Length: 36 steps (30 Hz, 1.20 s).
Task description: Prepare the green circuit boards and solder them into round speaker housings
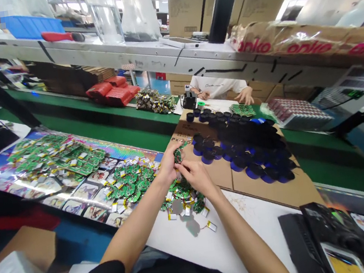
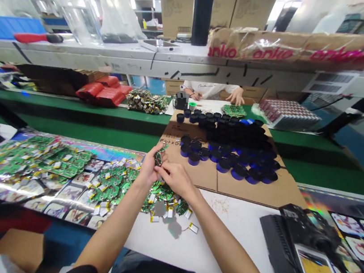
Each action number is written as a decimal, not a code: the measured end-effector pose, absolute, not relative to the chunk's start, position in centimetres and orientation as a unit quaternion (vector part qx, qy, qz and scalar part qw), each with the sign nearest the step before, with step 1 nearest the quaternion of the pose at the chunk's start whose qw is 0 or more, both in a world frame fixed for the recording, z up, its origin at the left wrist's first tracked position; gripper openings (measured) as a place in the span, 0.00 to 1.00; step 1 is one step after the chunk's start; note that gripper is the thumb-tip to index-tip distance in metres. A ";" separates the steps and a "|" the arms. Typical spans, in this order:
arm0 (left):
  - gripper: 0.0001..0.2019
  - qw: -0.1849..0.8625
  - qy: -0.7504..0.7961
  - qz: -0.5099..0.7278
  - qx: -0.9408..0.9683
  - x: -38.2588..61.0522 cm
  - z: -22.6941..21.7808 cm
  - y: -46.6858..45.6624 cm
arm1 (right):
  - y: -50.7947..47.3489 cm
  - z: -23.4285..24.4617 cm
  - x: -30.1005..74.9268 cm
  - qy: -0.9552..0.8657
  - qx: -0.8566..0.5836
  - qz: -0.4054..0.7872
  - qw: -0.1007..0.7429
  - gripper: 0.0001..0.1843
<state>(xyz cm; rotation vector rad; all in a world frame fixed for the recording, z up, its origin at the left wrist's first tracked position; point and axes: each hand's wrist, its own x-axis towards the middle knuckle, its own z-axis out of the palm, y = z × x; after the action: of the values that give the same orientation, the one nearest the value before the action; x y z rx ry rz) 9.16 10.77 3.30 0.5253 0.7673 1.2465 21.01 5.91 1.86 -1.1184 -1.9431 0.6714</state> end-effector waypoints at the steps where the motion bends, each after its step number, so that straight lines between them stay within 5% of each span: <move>1: 0.25 0.715 0.347 0.554 0.245 9.1 3.5 10.6 | 5.8 1.9 21.1 -0.776 -0.430 0.257 0.384 0.22; 9: 0.27 0.663 0.412 0.503 0.371 8.0 3.0 9.9 | 5.8 1.2 21.8 -0.844 -0.372 0.208 0.325 0.22; 17: 0.26 0.474 0.500 0.478 0.545 6.0 0.9 12.0 | 6.4 1.6 22.9 -0.844 -0.427 0.195 0.260 0.26; 26: 0.19 0.260 0.547 0.373 0.703 3.6 -0.9 11.2 | 16.6 3.5 24.1 -0.782 -0.600 0.039 0.165 0.13; 36: 0.18 0.158 0.640 0.315 0.683 -10.1 -1.3 6.8 | 22.6 1.4 22.0 -0.792 -0.610 0.018 0.022 0.19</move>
<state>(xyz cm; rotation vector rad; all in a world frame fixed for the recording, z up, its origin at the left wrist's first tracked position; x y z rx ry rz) -10.14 6.78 -1.34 1.9533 1.8308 0.9004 22.04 22.65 1.43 -1.8886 -2.4540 0.0570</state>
